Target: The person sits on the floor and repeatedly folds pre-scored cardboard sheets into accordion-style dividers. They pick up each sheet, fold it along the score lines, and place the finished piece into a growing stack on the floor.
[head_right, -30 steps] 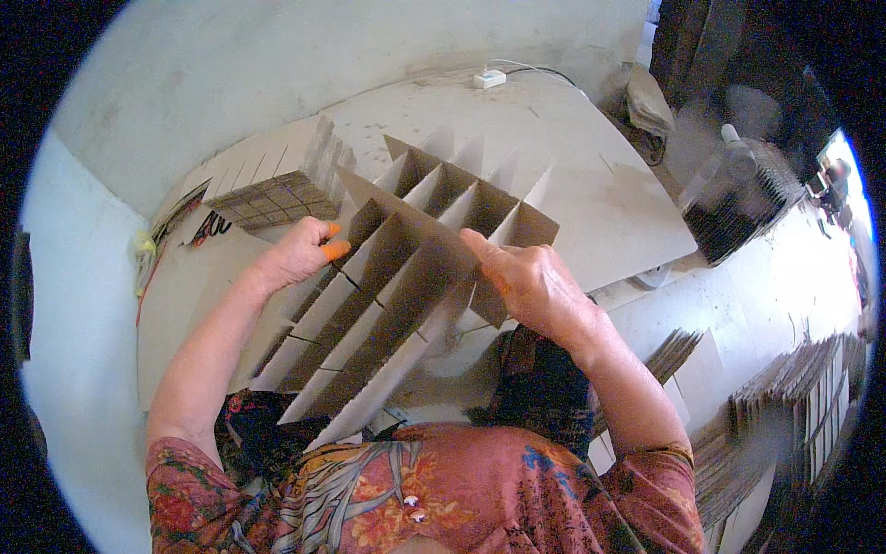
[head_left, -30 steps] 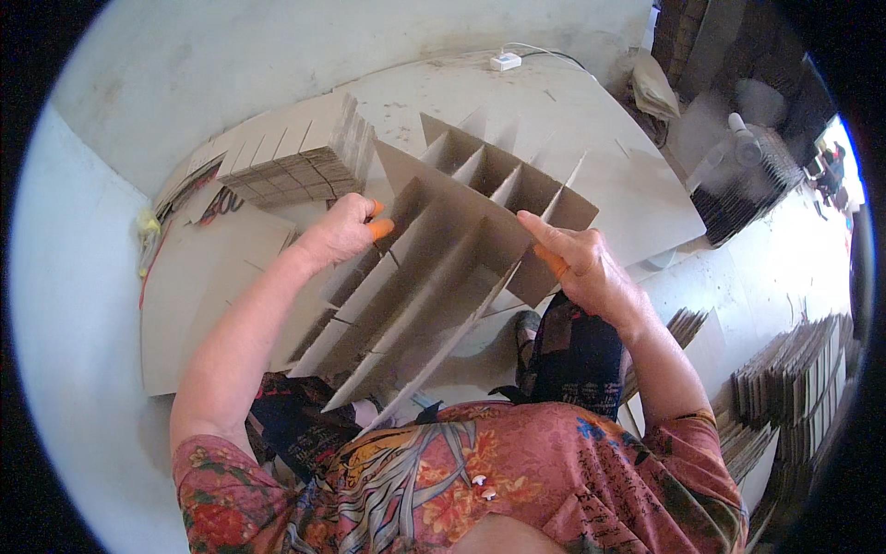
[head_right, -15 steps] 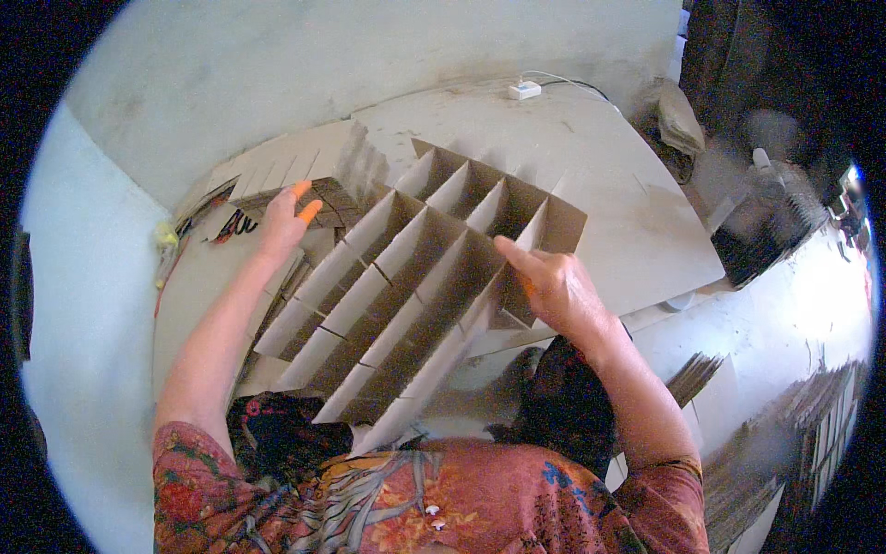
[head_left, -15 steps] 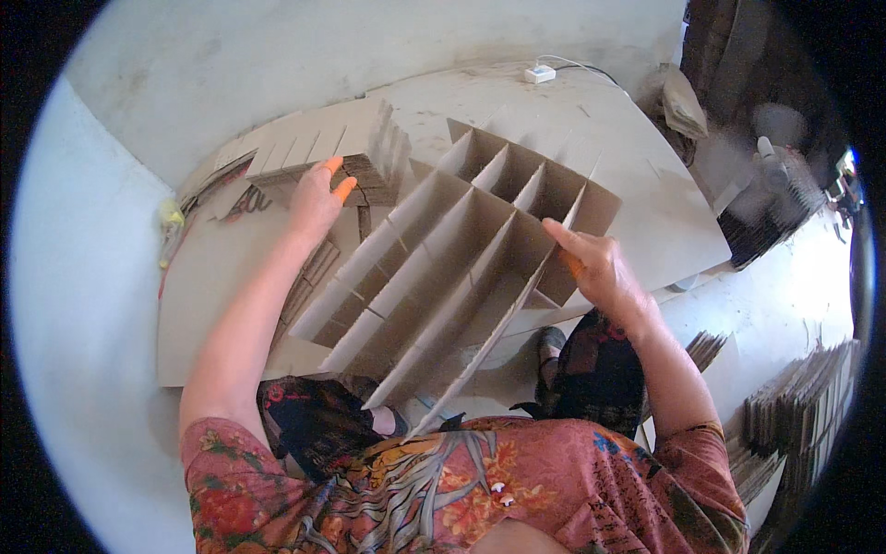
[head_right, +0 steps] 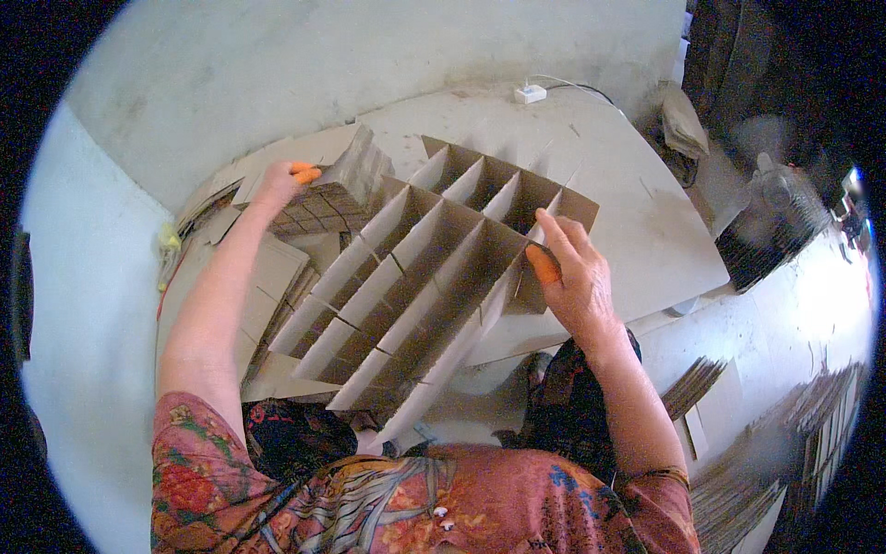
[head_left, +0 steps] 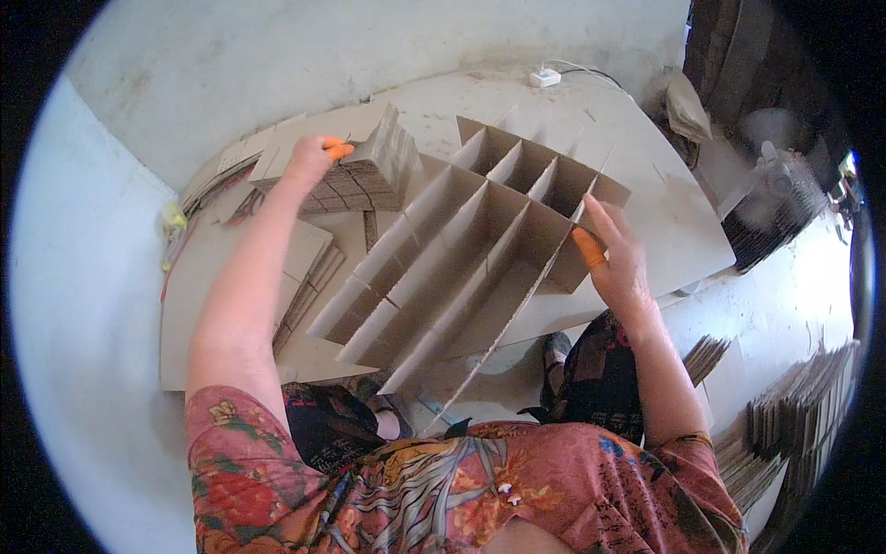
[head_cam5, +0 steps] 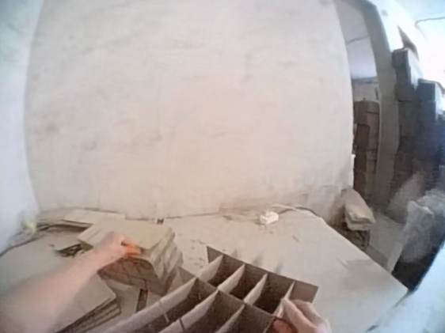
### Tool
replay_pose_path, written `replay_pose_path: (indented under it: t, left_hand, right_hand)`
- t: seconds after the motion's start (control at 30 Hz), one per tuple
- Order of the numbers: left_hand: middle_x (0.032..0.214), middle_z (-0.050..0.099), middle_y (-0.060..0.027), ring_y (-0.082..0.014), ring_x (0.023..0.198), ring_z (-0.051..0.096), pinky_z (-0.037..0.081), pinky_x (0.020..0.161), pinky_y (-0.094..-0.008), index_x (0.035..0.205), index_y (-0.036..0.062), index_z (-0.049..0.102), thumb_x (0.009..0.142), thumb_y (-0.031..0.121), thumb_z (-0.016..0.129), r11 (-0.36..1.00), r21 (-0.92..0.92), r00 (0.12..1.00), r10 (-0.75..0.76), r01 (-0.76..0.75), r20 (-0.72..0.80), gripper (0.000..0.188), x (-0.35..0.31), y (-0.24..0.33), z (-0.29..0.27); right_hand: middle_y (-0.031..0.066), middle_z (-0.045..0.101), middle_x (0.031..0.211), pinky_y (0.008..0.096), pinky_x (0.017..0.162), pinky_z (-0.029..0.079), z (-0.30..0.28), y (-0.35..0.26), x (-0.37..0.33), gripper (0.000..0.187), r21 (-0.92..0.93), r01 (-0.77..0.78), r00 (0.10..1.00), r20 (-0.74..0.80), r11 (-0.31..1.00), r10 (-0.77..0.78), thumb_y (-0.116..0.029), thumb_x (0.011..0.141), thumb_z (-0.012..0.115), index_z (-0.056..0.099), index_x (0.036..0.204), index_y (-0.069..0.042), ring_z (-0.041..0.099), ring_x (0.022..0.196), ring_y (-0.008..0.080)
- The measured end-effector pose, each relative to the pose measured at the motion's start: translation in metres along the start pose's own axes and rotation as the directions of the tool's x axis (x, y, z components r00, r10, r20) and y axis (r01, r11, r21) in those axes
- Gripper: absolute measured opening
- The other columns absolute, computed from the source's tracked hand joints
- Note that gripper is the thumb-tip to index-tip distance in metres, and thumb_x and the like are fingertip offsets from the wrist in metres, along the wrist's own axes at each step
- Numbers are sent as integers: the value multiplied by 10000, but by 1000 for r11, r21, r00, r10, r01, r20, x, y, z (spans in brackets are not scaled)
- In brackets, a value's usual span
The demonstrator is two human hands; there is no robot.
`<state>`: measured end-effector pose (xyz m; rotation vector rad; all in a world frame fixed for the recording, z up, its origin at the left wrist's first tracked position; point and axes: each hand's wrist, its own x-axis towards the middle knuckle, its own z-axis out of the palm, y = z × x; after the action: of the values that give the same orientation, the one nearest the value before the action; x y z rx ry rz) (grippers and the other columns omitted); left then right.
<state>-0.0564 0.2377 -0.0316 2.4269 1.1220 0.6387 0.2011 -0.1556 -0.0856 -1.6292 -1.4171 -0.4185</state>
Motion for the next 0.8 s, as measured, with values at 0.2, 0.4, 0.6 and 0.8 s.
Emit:
replay_pose_path:
  t: [0.2,0.4,0.6,0.8]
  left_hand:
    - [978,707,-77,-140,888,640,495,810,-260,1063,-2,680,864,53,634,946,-180,915,193,-269,-356,212,-67,72,-8]
    - [1229,606,-158,-294,1111,602,470,966,-339,1153,-6,636,829,-4,631,506,-52,508,854,-861,-109,325,-178,174,30]
    - [1075,658,-142,-196,921,651,539,806,-306,1196,24,614,807,150,741,851,-195,849,411,-488,-332,428,-153,153,17]
    - [899,677,-97,-120,756,632,538,699,-248,1134,-69,613,865,83,684,745,-664,998,-35,63,56,317,-111,85,4]
  right_hand:
    - [155,653,1015,306,755,533,-18,-48,19,357,479,-242,967,43,844,253,-109,915,602,537,1237,33,669,887,225]
    - [124,665,1038,313,751,545,-8,-67,36,303,832,-533,692,533,-153,486,-134,932,581,571,1174,50,669,875,199]
    - [37,691,981,281,775,504,-46,-78,22,195,714,-435,854,133,549,503,-118,920,611,673,1076,-18,631,877,127]
    - [47,675,952,300,795,466,-49,-92,1,234,485,-335,942,198,808,271,-148,900,650,639,1071,12,595,856,152]
